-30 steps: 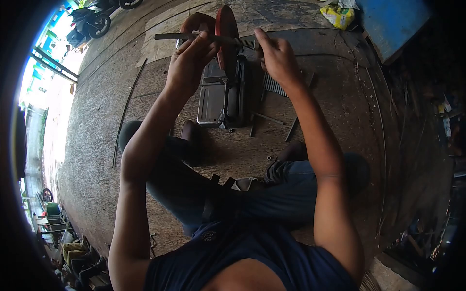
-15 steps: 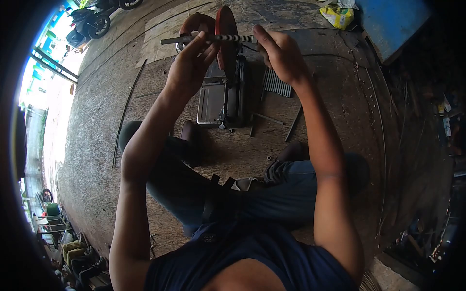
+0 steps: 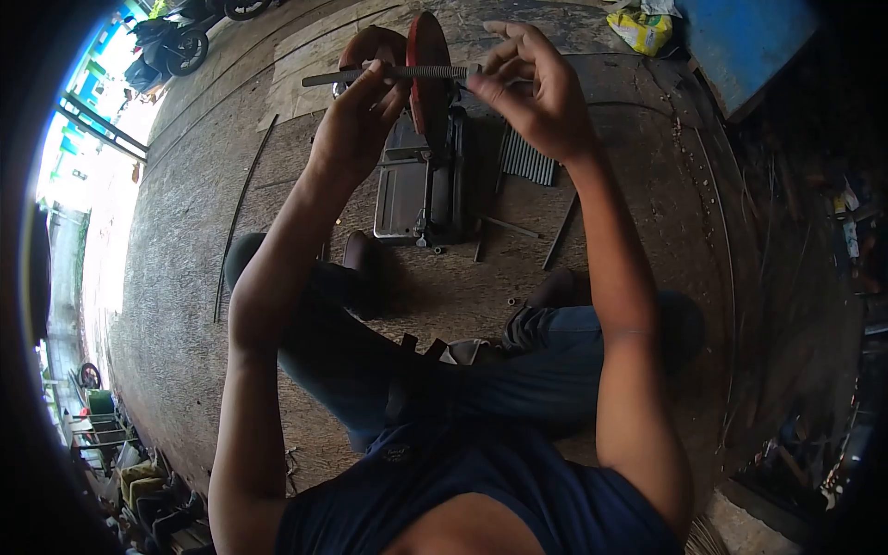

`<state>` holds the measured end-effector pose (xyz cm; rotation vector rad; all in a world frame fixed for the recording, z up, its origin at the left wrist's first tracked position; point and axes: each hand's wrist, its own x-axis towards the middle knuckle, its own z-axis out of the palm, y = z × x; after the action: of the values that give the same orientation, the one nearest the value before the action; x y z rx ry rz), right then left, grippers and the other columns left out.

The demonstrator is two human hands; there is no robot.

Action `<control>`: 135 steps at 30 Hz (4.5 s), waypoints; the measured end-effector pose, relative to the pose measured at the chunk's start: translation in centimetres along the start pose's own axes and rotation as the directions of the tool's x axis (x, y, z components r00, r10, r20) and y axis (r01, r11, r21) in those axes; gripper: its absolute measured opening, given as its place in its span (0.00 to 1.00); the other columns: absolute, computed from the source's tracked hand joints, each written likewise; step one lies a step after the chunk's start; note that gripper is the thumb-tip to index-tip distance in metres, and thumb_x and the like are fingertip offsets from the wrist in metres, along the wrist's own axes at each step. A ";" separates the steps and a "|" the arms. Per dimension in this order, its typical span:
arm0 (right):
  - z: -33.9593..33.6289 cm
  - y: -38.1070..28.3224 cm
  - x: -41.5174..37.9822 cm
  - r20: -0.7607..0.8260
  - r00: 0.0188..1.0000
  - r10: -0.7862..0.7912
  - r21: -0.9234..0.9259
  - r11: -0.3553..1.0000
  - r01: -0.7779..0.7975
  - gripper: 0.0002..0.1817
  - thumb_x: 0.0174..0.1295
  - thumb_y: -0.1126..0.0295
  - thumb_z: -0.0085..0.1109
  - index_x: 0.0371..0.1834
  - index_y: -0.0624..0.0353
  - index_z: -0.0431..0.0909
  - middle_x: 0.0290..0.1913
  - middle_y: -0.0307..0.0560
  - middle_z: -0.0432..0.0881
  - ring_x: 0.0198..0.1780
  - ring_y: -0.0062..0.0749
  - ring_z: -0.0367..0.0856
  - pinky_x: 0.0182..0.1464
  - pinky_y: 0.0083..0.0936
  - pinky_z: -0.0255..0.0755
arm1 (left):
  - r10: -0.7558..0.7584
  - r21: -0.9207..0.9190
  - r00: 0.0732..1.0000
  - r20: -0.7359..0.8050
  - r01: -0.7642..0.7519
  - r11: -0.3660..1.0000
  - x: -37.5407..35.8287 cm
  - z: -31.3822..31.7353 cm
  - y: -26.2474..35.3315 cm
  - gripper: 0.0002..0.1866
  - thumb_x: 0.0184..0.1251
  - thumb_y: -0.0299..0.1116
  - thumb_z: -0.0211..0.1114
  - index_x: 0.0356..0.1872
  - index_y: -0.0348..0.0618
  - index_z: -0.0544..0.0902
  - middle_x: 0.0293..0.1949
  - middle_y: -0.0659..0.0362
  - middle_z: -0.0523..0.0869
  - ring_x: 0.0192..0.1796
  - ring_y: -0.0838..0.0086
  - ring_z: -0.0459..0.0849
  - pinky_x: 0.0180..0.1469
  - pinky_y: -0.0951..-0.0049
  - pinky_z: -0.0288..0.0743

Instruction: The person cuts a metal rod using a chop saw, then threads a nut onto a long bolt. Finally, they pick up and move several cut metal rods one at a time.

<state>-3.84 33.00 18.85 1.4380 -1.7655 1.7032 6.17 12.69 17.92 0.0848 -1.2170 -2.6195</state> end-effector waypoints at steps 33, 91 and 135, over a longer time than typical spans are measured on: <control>-1.3 0.6 -0.2 0.286 0.761 0.582 -0.016 0.797 -0.604 0.23 0.71 0.51 0.53 0.42 0.66 0.79 0.24 0.42 0.82 0.26 0.23 0.82 0.33 0.21 0.78 | -0.031 0.027 0.999 -0.015 0.032 0.999 0.9 -0.7 -0.7 0.12 0.72 0.32 0.60 0.50 0.37 0.75 0.48 0.55 0.80 0.54 0.70 0.81 0.65 0.71 0.73; 4.0 25.5 -25.3 0.253 -0.210 0.944 -0.261 -0.142 -0.955 0.11 0.66 0.70 0.57 0.45 0.67 0.77 0.27 0.47 0.81 0.19 0.26 0.76 0.18 0.21 0.67 | 0.060 0.891 0.963 0.262 -0.266 0.369 3.6 -3.2 -2.7 0.12 0.64 0.31 0.68 0.42 0.32 0.85 0.37 0.52 0.88 0.40 0.73 0.89 0.41 0.73 0.82; 2.2 4.4 -0.5 -0.434 0.711 0.554 0.422 0.822 -0.383 0.11 0.61 0.76 0.66 0.45 0.69 0.82 0.42 0.51 0.86 0.46 0.30 0.86 0.47 0.23 0.83 | 0.416 0.639 0.886 0.206 -0.443 0.629 3.3 -1.0 0.2 0.25 0.76 0.43 0.57 0.62 0.31 0.72 0.52 0.48 0.81 0.61 0.66 0.78 0.63 0.69 0.70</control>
<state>-6.14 30.38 15.33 0.4634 -1.6652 2.4300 3.16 11.04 17.61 -0.1203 -1.8747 -1.6702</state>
